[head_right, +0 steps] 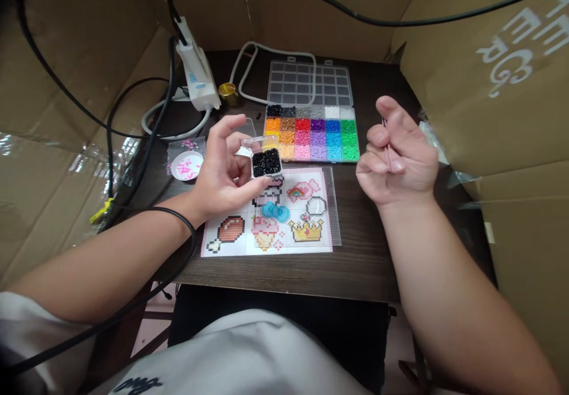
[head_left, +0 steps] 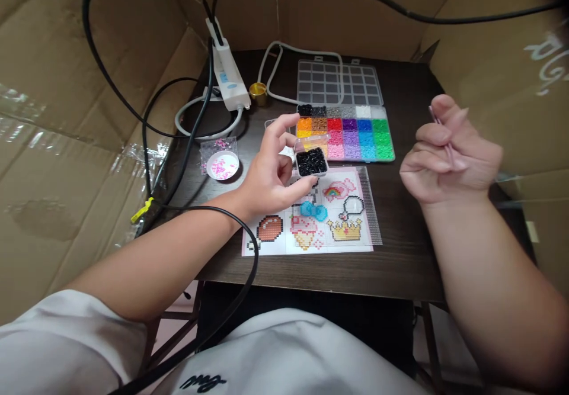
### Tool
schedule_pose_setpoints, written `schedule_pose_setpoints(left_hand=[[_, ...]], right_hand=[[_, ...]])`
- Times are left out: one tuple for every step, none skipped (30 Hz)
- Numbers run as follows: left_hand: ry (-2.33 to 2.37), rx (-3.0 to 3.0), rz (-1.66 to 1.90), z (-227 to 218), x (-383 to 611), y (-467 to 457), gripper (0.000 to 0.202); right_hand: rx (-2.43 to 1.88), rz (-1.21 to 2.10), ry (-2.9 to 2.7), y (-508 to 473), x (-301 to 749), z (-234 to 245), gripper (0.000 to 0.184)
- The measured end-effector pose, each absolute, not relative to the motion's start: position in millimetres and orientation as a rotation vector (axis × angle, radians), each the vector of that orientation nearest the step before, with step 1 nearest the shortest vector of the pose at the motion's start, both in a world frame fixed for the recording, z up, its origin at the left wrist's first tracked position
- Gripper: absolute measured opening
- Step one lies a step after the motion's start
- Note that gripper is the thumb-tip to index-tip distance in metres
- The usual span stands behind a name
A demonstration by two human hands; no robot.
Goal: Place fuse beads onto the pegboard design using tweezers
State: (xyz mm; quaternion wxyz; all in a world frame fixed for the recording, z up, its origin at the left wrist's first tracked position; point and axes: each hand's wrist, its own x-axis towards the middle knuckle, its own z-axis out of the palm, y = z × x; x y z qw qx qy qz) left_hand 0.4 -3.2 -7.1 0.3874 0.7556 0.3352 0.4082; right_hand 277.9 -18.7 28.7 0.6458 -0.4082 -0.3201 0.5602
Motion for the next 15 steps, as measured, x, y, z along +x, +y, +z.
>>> schedule_pose_setpoints(left_hand=[[0.846,1.927,1.042,-7.0,0.5,-2.9,0.093],[0.839,1.932,1.044,-7.2,0.6,-2.6,0.093],[0.836,1.934,1.047,-7.6,0.6,-2.1,0.093],[0.834,1.935,1.051,-8.1,0.5,-1.7,0.093],[0.832,1.934,1.054,-8.5,0.5,-1.3,0.093],[0.831,1.932,1.056,-8.9,0.4,-1.0,0.093],[0.833,1.926,1.057,-9.1,0.3,-0.9,0.093],[0.837,1.921,1.056,-9.1,0.2,-0.9,0.093],[0.839,1.915,1.054,-8.9,0.1,-1.0,0.092],[0.839,1.911,1.051,-8.5,0.0,-1.3,0.092],[0.838,1.906,1.049,-8.1,0.0,-1.6,0.091],[0.837,1.903,1.048,-7.6,0.0,-1.9,0.091],[0.836,1.902,1.046,-7.2,0.0,-2.1,0.09],[0.835,1.9,1.045,-6.9,0.1,-2.2,0.09],[0.837,1.899,1.046,-6.8,0.1,-2.3,0.09]], right_hand=[[-0.937,1.266,-0.751,-18.1,279.8,26.3,0.014],[-0.955,1.248,-0.78,-17.9,281.9,23.8,0.011],[-0.979,1.222,-0.81,-18.0,283.9,21.1,0.008],[-1.0,1.194,-0.84,-18.0,285.9,18.4,0.006],[-1.015,1.172,-0.869,-18.1,287.8,15.7,0.006],[-1.021,1.159,-0.894,-18.0,289.7,13.2,0.007],[-1.017,1.152,-0.913,-17.9,291.3,11.0,0.008],[-1.011,1.151,-0.926,-17.6,292.7,9.2,0.009],[-1.005,1.155,-0.932,-17.2,293.7,8.0,0.009],[-1.001,1.159,-0.932,-16.8,294.4,7.2,0.01],[-1.001,1.162,-0.925,-16.5,294.7,7.0,0.01],[-1.002,1.163,-0.914,-16.3,294.6,7.2,0.01],[-1.003,1.164,-0.901,-16.1,294.1,7.8,0.01],[-1.001,1.168,-0.888,-16.1,293.3,8.7,0.01],[-0.993,1.174,-0.877,-16.2,292.2,10.0,0.01]])
